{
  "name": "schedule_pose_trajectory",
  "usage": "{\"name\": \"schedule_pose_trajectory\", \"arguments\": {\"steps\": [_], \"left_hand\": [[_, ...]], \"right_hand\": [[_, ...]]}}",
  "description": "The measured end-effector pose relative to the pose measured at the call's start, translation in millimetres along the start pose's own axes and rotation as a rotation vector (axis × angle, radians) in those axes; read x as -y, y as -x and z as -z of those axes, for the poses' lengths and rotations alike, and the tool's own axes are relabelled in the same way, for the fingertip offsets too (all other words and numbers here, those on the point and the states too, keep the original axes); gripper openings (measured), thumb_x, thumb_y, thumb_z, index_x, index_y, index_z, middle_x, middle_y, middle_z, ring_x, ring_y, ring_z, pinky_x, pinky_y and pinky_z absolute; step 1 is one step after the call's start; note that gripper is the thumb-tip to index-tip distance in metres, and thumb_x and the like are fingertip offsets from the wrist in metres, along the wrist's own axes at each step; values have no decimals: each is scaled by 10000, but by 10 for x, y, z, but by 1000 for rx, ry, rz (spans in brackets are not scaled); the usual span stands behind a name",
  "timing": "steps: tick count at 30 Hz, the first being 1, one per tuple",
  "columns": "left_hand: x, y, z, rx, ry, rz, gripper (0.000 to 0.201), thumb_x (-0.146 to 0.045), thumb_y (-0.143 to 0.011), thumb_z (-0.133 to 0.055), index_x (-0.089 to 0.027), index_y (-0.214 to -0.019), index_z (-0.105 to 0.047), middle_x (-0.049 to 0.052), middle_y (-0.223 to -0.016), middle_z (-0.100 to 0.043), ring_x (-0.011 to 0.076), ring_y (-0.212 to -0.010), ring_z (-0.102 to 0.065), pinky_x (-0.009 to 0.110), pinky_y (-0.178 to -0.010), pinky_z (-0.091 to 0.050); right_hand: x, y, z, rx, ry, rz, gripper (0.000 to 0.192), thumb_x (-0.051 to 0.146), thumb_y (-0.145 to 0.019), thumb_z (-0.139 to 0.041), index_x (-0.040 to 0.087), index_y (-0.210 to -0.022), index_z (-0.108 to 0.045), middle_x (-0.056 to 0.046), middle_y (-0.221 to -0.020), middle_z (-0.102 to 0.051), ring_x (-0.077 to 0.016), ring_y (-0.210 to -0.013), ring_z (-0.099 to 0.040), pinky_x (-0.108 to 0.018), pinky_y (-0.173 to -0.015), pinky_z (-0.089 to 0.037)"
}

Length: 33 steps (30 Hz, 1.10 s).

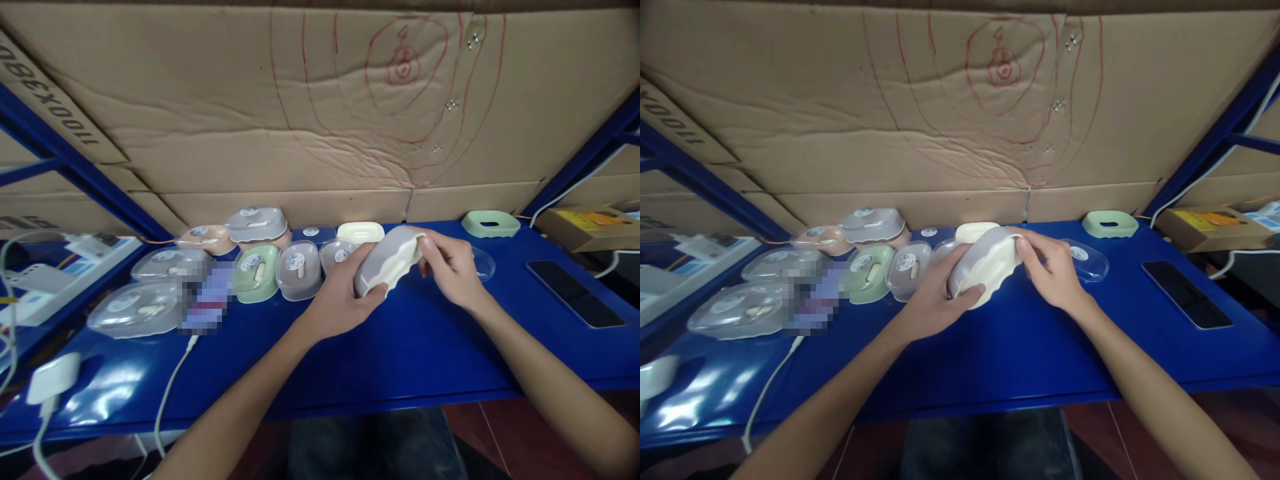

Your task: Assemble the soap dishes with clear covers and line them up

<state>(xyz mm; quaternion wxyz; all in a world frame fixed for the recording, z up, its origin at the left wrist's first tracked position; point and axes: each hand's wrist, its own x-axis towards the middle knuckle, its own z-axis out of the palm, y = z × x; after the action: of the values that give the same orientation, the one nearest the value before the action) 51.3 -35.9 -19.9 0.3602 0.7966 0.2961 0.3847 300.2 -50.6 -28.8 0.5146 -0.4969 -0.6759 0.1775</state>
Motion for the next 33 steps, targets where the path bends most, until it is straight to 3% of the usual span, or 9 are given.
{"name": "schedule_pose_trajectory", "arguments": {"steps": [6, 10, 13, 16, 18, 21, 25, 31, 33], "left_hand": [[76, 60, -2, 68, -554, -427, 760, 39, -881, -573, -283, -1569, -594, 124, -1667, -609, 371, -1625, -500, 604, -1329, -442], [163, 52, -24, 43, -761, -533, 732, 67, -928, -556, -324, -1544, -620, 124, -1705, -568, 390, -1712, -355, 679, -1361, -358], [123, 40, -1, 38, -731, -510, 790, -76, -966, -694, -328, -1680, -470, 150, -1837, -367, 414, -1752, -233, 702, -1384, -281], [41, 29, 35, -26, -519, -388, 1001, -405, -923, -870, -299, -1756, -327, 185, -1886, -214, 467, -1745, -208, 713, -1373, -273], [11, 13, 48, -124, -271, -212, 960, -530, -947, -834, -272, -1739, -356, 207, -1816, -376, 452, -1646, -425, 664, -1314, -393], [17, -28, 55, -146, 170, 116, 626, -575, -998, -762, -216, -1496, -643, 161, -1420, -743, 339, -1246, -730, 479, -1043, -600], [47, -72, 57, -81, 584, 374, 450, -541, -870, -893, -198, -1142, -788, 61, -1040, -784, 192, -850, -713, 277, -680, -534], [61, -95, 66, -170, 777, 525, 416, -437, -851, -908, -208, -1172, -774, 76, -1136, -803, 192, -892, -721, 256, -651, -527], [63, -109, 68, -194, 827, 531, 409, -414, -856, -895, -189, -1174, -772, 97, -1205, -807, 222, -988, -744, 274, -710, -564]], "right_hand": [[90, -74, 28, 318, -622, -394, 788, 943, -928, -505, 287, -1234, -816, -99, -948, -827, -292, -748, -789, -424, -569, -660], [99, -45, 1, 385, -696, -530, 583, 628, -852, -872, 232, -1271, -785, -95, -998, -835, -250, -669, -752, -405, -517, -669], [68, -37, 1, 310, -690, -502, 615, 405, -772, -968, 228, -1319, -750, -97, -1141, -831, -248, -773, -770, -380, -549, -672], [33, -52, 22, 239, -611, -426, 615, 384, -754, -972, 235, -1309, -754, -86, -1178, -825, -252, -883, -773, -366, -672, -666], [20, -52, 32, 208, -550, -370, 587, 405, -754, -972, 240, -1280, -770, -70, -1143, -824, -256, -963, -771, -351, -761, -643], [36, -26, 36, 234, -486, -276, 569, 430, -796, -958, 274, -1310, -770, -51, -1178, -814, -260, -1047, -765, -340, -822, -616], [74, -40, 127, 314, -313, -153, 551, 523, -898, -887, 302, -1384, -751, -61, -1284, -801, -275, -1101, -766, -377, -874, -630], [-389, -232, 752, 70, 423, -32, 688, 700, -907, -817, 225, -1397, -737, -172, -1259, -812, -356, -1093, -783, -562, -1009, -618], [-661, -256, 985, 121, 654, -71, 750, 728, -893, -813, 168, -1387, -750, -239, -1352, -778, -432, -1247, -742, -626, -1117, -552]]}}
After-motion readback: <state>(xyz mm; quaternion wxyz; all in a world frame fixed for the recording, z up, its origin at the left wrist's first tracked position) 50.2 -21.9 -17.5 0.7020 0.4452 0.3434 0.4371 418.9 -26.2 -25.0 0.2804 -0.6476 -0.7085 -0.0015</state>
